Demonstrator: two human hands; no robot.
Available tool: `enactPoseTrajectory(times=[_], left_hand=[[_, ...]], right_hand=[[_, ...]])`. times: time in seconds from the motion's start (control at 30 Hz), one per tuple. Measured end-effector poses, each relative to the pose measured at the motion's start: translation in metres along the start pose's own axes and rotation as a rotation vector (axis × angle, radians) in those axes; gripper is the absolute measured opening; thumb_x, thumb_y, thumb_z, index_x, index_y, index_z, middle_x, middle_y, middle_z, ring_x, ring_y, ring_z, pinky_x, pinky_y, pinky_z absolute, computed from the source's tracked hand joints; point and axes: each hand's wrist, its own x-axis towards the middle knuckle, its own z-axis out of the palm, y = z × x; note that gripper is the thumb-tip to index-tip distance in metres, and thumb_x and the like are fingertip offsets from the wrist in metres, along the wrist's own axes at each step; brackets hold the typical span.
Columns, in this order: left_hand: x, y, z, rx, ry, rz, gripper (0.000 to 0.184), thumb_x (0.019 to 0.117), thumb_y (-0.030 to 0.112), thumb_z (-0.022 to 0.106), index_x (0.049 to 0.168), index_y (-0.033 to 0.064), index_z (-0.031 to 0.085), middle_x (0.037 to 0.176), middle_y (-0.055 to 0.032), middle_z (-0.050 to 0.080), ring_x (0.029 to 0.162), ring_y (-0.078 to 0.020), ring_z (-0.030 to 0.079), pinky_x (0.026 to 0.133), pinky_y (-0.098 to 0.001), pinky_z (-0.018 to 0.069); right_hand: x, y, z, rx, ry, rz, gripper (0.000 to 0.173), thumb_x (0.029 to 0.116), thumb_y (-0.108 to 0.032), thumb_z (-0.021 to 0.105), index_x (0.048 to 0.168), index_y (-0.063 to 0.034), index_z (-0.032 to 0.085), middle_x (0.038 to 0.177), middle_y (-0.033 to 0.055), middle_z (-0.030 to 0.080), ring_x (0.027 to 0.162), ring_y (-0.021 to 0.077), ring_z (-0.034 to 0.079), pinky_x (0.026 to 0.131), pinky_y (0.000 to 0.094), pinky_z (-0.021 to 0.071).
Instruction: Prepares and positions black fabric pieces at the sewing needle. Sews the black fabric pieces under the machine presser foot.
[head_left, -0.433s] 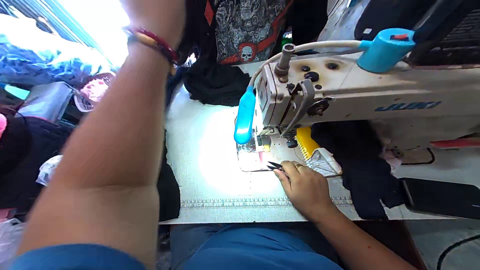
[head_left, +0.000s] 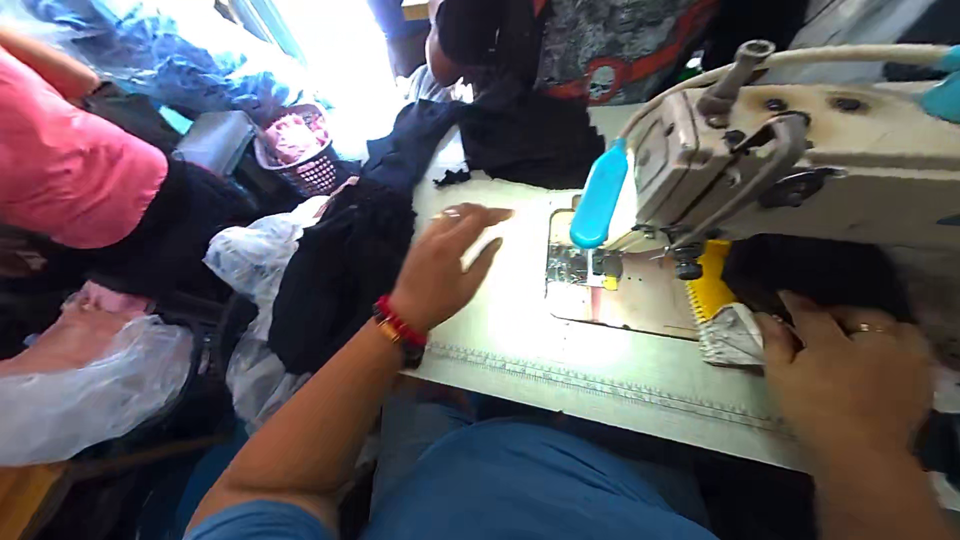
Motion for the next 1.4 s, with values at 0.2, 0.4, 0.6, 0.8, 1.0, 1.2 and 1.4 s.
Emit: enactPoseTrajectory(times=[0.2,0.4,0.6,0.8,1.0,1.2,1.4], left_hand=[[-0.090,-0.041,-0.078,0.171,0.208,-0.662,0.052,0.1015,0.038,0.061,0.135,-0.0010,0.056,0.123,-0.0234,0.063,0.104,-0.0341,0.066,0.086,-0.0509,0.0552],[-0.064,-0.052,-0.073,0.085,0.036,-0.715,0.036,0.1003,0.022,0.063,0.126,-0.0035,0.064,0.124,-0.0267,0.067,0.120,-0.0416,0.063,0.103,-0.0642,0.0449],[-0.041,0.014,-0.115,-0.545,0.182,-0.457,0.019,0.1027,0.013,0.057,0.120,0.0051,0.059,0.104,-0.0013,0.067,0.094,-0.0053,0.067,0.087,-0.0290,0.0575],[-0.027,0.090,-0.117,-0.993,0.244,-0.288,0.021,0.1047,0.007,0.050,0.125,0.0048,0.051,0.103,-0.0020,0.067,0.092,-0.0100,0.069,0.084,-0.0319,0.0614],[-0.044,0.091,-0.105,-0.401,0.063,0.024,0.020,0.1015,0.013,0.057,0.109,0.0030,0.072,0.097,-0.0044,0.073,0.083,-0.0068,0.070,0.075,-0.0251,0.0605],[-0.065,0.069,-0.045,-0.477,0.027,0.023,0.047,0.0857,0.011,0.077,0.129,0.0009,0.061,0.110,-0.0086,0.070,0.102,-0.0131,0.068,0.093,-0.0357,0.0568],[-0.088,0.092,-0.001,-0.967,-0.144,-0.148,0.070,0.0902,0.027,0.075,0.145,0.0027,0.040,0.118,-0.0062,0.066,0.106,-0.0116,0.068,0.094,-0.0338,0.0591]], right_hand=[[-0.009,-0.018,-0.004,0.095,0.157,-0.117,0.049,0.1050,-0.040,0.049,0.124,-0.0004,0.071,0.126,0.0351,0.061,0.120,0.0575,0.054,0.102,0.0703,0.0375],[-0.015,-0.118,-0.018,0.449,0.002,-0.446,0.036,0.1006,-0.030,0.056,0.116,-0.0025,0.075,0.114,0.0240,0.067,0.108,0.0429,0.063,0.093,0.0595,0.0505],[-0.006,-0.188,-0.064,0.816,-0.050,-0.599,0.027,0.0989,-0.025,0.061,0.114,-0.0068,0.073,0.086,0.0008,0.067,0.073,0.0051,0.063,0.068,0.0226,0.0557],[-0.012,-0.244,-0.106,1.225,-0.182,-0.517,0.088,0.0900,-0.051,0.073,0.156,-0.0058,0.036,0.133,0.0064,0.061,0.112,0.0097,0.064,0.086,0.0261,0.0582],[0.013,-0.246,-0.111,1.181,-0.071,-0.380,0.042,0.0885,0.001,0.053,0.129,-0.0054,0.063,0.116,0.0015,0.070,0.102,0.0018,0.067,0.085,0.0227,0.0581],[0.012,-0.231,-0.155,0.532,-0.020,-0.643,0.032,0.0907,-0.017,0.061,0.122,-0.0112,0.066,0.086,0.0048,0.065,0.070,0.0187,0.062,0.057,0.0397,0.0494],[0.012,-0.211,-0.191,0.003,0.140,-0.754,0.029,0.0959,-0.026,0.059,0.116,-0.0043,0.063,0.072,0.0180,0.057,0.056,0.0413,0.058,0.043,0.0516,0.0386]])
